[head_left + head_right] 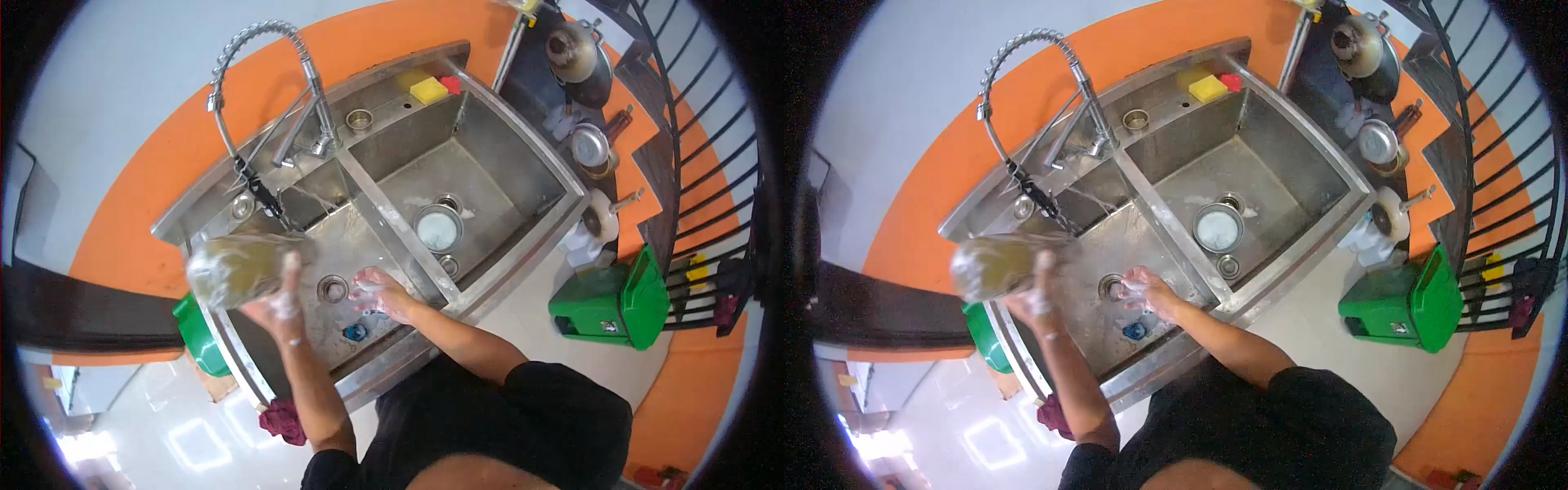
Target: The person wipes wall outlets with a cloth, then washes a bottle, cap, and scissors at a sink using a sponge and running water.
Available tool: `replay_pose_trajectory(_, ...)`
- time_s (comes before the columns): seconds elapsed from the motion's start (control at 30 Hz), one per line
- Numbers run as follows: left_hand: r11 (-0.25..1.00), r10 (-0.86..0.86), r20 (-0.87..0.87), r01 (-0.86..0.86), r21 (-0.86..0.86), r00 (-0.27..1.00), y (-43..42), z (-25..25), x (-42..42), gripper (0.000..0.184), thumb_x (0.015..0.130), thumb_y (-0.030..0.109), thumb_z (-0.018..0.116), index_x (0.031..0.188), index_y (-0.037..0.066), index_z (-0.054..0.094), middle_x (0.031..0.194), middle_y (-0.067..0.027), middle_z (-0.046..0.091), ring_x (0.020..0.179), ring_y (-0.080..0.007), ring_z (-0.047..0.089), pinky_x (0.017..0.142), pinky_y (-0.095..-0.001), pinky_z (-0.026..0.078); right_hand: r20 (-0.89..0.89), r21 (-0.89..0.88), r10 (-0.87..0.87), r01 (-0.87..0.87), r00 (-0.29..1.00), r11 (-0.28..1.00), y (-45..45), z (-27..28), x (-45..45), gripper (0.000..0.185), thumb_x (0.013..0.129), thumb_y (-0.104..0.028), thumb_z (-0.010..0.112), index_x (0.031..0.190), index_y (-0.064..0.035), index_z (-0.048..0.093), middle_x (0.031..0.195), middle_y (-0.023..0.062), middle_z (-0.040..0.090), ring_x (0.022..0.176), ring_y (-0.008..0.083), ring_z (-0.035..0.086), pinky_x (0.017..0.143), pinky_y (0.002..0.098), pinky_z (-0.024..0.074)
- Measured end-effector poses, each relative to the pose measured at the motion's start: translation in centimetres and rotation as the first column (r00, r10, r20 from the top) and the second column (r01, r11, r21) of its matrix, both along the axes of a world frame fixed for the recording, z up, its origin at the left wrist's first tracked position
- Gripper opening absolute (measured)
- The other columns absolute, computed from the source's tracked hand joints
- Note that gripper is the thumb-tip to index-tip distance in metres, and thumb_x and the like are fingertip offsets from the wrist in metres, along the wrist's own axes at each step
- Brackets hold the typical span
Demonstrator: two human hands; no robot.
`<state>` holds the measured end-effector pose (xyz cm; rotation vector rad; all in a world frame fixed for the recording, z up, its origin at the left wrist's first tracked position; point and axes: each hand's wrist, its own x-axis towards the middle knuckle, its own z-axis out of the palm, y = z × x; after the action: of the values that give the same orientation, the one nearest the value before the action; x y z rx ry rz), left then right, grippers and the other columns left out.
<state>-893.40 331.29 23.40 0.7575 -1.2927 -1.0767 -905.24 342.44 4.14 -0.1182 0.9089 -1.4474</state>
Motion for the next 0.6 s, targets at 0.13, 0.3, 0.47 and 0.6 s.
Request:
replay_pose_trajectory(0.13,0.994,0.108,0.268,-0.105,-0.025,0.957,-4.6,-4.1,1.3,0.067,0.069,0.003,0.083,0.128,0.002,0.051,0.120,-0.0126,0.058,0.103,-0.0228,0.057,0.091,-0.0362,0.048,-0.067,0.072,0.055,-0.050,0.996,0.996,0.0,-2.2,0.1,0.024,0.097,-0.020,0.059,0.118,-0.0097,0.050,0.113,0.0059,0.056,0.095,0.0224,0.064,0.075,0.0377,0.0547)
replay_pose_trajectory(0.3,0.917,0.181,0.350,-0.029,-0.398,0.919,-4.6,-11.1,-1.3,0.092,0.063,0.026,0.087,0.138,0.001,0.039,0.127,-0.0129,0.051,0.117,-0.0268,0.052,0.105,-0.0419,0.039,-0.297,0.099,0.148,-0.124,0.943,0.987,0.9,-8.8,-0.2,0.035,0.094,-0.015,0.061,0.127,-0.0110,0.051,0.120,0.0037,0.057,0.092,0.0166,0.063,0.073,0.0333,0.0521)
replay_pose_trajectory(0.47,0.988,-0.075,-0.016,0.076,0.134,0.997,-1.8,-6.9,1.0,0.072,0.068,0.006,0.082,0.131,0.002,0.046,0.115,-0.0105,0.057,0.106,-0.0213,0.056,0.096,-0.0378,0.046,-0.172,-0.037,0.140,-0.149,0.975,0.988,-0.1,-3.8,0.1,0.047,0.092,-0.007,0.058,0.137,-0.0119,0.048,0.131,0.0050,0.057,0.111,0.0158,0.058,0.083,0.0332,0.0496)
replay_pose_trajectory(0.6,0.959,-0.153,-0.211,0.197,0.206,0.966,-0.6,-7.6,2.0,0.072,0.066,0.007,0.081,0.130,0.002,0.047,0.109,-0.0113,0.059,0.099,-0.0225,0.060,0.092,-0.0381,0.049,0.097,-0.349,0.172,-0.128,0.980,0.928,-1.7,-1.7,1.5,0.053,0.085,-0.002,0.065,0.136,-0.0079,0.050,0.130,0.0063,0.059,0.112,0.0188,0.058,0.092,0.0372,0.0486)
